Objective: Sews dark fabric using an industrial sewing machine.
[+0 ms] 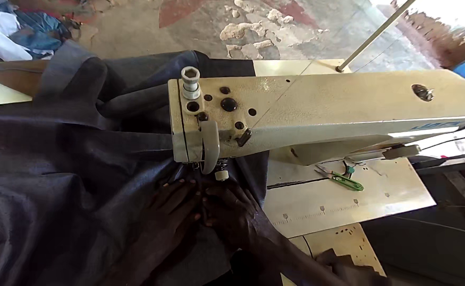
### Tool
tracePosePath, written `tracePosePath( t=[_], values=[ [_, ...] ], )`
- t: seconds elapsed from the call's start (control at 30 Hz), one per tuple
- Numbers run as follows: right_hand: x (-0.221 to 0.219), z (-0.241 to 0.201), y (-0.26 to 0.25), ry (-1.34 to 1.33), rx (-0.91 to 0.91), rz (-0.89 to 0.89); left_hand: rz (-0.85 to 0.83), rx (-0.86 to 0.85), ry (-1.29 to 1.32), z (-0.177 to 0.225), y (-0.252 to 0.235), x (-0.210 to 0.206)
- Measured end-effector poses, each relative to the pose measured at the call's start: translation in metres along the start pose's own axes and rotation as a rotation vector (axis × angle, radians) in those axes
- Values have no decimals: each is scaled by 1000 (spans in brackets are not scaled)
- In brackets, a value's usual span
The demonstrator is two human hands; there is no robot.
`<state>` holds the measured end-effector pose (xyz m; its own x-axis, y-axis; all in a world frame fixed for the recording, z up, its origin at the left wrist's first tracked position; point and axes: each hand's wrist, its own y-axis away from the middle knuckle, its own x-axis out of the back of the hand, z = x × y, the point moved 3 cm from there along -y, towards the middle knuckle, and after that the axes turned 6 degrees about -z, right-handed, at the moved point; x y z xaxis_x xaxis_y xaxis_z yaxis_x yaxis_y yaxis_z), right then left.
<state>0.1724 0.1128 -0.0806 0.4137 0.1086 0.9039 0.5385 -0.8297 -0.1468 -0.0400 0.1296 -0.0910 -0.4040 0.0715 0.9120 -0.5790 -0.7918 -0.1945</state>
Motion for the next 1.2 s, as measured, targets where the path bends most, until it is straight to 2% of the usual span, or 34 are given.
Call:
tracePosePath(
  t=[0.67, 1.2],
  values=[
    [2, 4, -8, 4, 8, 21, 1, -21, -22, -7, -8, 4],
    [3, 19, -30, 68, -21, 43, 3, -67, -12, -29, -28, 7]
  ],
)
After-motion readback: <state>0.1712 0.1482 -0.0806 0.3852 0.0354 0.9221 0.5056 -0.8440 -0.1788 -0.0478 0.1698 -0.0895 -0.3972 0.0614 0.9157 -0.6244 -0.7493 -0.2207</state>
